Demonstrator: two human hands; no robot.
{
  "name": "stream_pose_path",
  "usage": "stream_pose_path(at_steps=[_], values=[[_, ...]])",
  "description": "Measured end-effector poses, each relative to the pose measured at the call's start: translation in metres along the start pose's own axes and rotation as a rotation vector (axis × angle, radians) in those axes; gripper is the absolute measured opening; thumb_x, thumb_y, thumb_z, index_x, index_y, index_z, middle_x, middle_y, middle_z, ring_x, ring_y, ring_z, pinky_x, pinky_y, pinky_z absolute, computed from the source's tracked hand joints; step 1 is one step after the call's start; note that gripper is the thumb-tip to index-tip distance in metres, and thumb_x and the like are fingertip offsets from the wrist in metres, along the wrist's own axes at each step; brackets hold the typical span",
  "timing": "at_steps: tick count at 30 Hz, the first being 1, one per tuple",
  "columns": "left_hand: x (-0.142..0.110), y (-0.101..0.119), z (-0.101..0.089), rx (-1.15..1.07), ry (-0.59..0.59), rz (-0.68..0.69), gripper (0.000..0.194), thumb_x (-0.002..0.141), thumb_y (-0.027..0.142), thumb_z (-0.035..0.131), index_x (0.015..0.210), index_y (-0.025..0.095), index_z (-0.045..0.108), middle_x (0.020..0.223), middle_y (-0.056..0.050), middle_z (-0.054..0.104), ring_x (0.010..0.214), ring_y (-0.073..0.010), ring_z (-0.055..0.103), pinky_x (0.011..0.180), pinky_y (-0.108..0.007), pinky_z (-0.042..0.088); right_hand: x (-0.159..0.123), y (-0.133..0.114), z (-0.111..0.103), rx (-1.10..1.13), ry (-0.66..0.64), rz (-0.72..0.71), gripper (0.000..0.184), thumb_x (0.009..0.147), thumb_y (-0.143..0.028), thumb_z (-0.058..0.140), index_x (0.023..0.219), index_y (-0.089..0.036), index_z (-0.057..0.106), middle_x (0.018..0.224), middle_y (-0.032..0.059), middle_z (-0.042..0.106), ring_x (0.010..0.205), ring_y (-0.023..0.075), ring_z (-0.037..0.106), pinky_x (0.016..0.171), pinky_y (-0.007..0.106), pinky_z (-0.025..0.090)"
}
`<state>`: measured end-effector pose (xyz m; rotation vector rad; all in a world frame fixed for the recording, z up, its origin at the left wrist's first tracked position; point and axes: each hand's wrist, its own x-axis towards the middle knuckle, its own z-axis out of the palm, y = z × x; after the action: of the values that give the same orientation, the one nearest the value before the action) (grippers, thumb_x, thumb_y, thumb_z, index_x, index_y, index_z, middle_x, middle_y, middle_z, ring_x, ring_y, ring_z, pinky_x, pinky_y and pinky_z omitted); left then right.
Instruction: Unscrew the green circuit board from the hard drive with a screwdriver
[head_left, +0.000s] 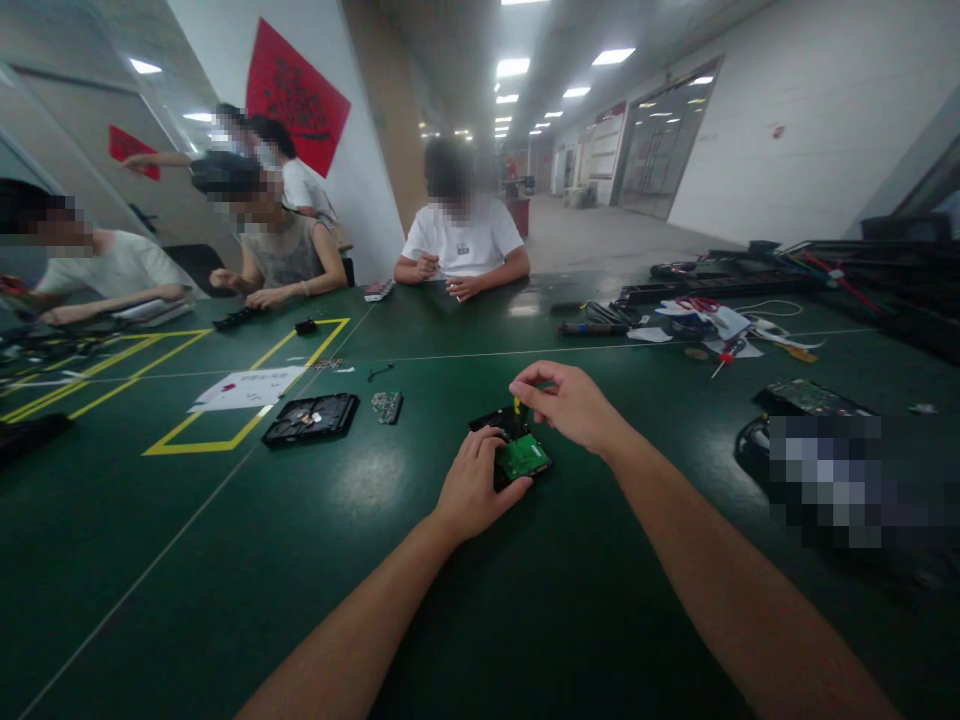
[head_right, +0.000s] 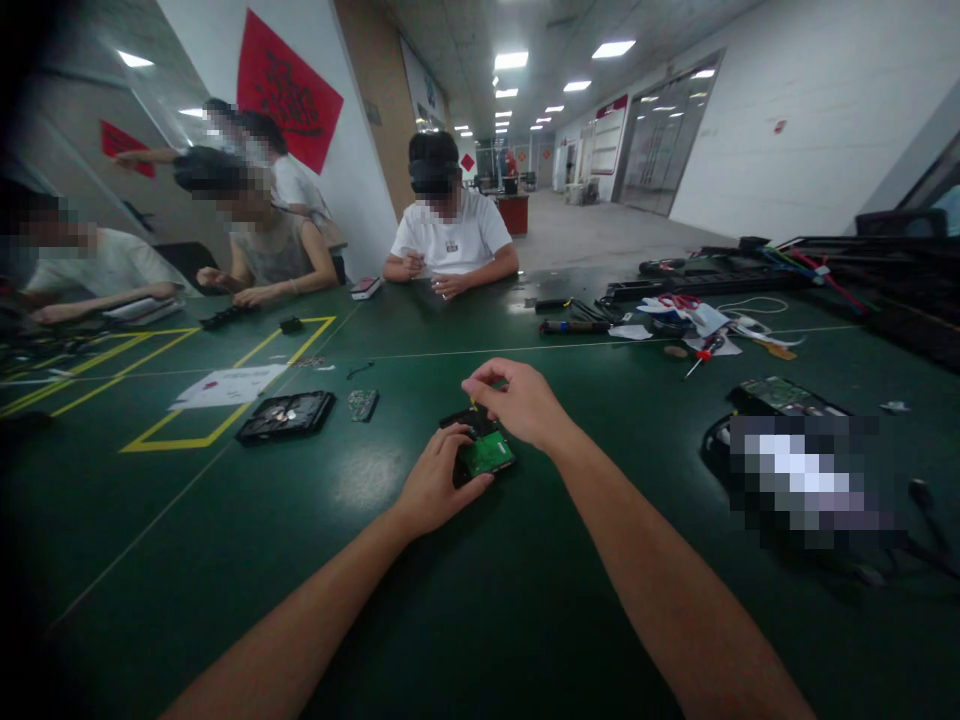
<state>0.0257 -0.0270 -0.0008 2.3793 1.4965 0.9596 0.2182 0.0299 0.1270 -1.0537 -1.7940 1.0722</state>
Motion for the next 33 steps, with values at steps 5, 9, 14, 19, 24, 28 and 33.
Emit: stream_pose_path(at_steps=[5,9,14,19,24,28,33], values=[[0.000,0.001,-0.001,0.007,-0.013,-0.004,0.052,0.088,0.049,0.075,0.127,0.023,0.052,0.144,-0.014,0.053,0.141,-0.0339,0.049,0.122,-0.059,0.038,0.004,0.005,0.000,0.053,-0.001,0.006,0.028,0.097,-0.043,0.063,0.106,-0.019,0.074,0.065,0.0012,0.064,0.055,0.0132,0.057,0.049,0.024,0.043],[0.001,0.002,-0.003,0.002,-0.015,-0.021,0.052,0.087,0.049,0.075,0.126,0.023,0.051,0.144,-0.014,0.053,0.140,-0.0346,0.049,0.120,-0.059,0.041,0.006,0.008,0.002,0.082,-0.006,0.048,0.043,0.098,-0.059,0.059,0.098,-0.019,0.075,0.061,0.0002,0.059,0.052,0.0126,0.054,0.046,0.023,0.040],[0.002,0.004,-0.005,0.021,-0.013,-0.035,0.052,0.086,0.049,0.076,0.124,0.022,0.053,0.142,-0.014,0.054,0.137,-0.0360,0.051,0.118,-0.059,0.043,0.007,0.012,0.006,0.098,0.046,0.069,0.042,0.094,-0.062,0.063,0.094,-0.020,0.068,0.071,0.0004,0.063,0.051,0.0110,0.054,0.042,0.023,0.037],[0.003,0.003,-0.004,0.018,0.000,-0.029,0.052,0.084,0.049,0.077,0.122,0.023,0.054,0.141,-0.014,0.055,0.136,-0.0359,0.051,0.118,-0.059,0.043,0.006,0.009,0.003,0.099,0.079,0.032,0.040,0.089,-0.061,0.071,0.089,-0.022,0.060,0.062,-0.0024,0.061,0.049,0.0123,0.055,0.045,0.024,0.042],[0.003,0.004,-0.004,0.011,0.010,-0.017,0.049,0.084,0.047,0.077,0.121,0.023,0.054,0.141,-0.014,0.055,0.137,-0.0353,0.051,0.120,-0.059,0.041,0.005,0.006,0.003,0.083,0.015,0.032,0.041,0.097,-0.061,0.059,0.097,-0.020,0.067,0.060,-0.0003,0.062,0.046,0.0131,0.055,0.041,0.024,0.038],[0.002,0.005,-0.005,0.015,0.006,-0.014,0.050,0.085,0.046,0.076,0.123,0.022,0.054,0.141,-0.015,0.055,0.138,-0.0350,0.051,0.120,-0.059,0.040,0.004,0.002,0.006,0.086,0.030,0.031,0.041,0.096,-0.060,0.059,0.095,-0.020,0.068,0.061,0.0003,0.063,0.050,0.0145,0.059,0.046,0.025,0.044],[0.002,0.005,-0.006,0.005,0.004,-0.009,0.050,0.085,0.047,0.076,0.123,0.024,0.054,0.140,-0.014,0.056,0.137,-0.0355,0.052,0.119,-0.061,0.041,0.002,-0.002,0.003,-0.018,0.023,0.017,0.031,0.090,-0.052,0.071,0.094,-0.021,0.068,0.059,-0.0016,0.062,0.049,0.0136,0.056,0.044,0.024,0.041]])
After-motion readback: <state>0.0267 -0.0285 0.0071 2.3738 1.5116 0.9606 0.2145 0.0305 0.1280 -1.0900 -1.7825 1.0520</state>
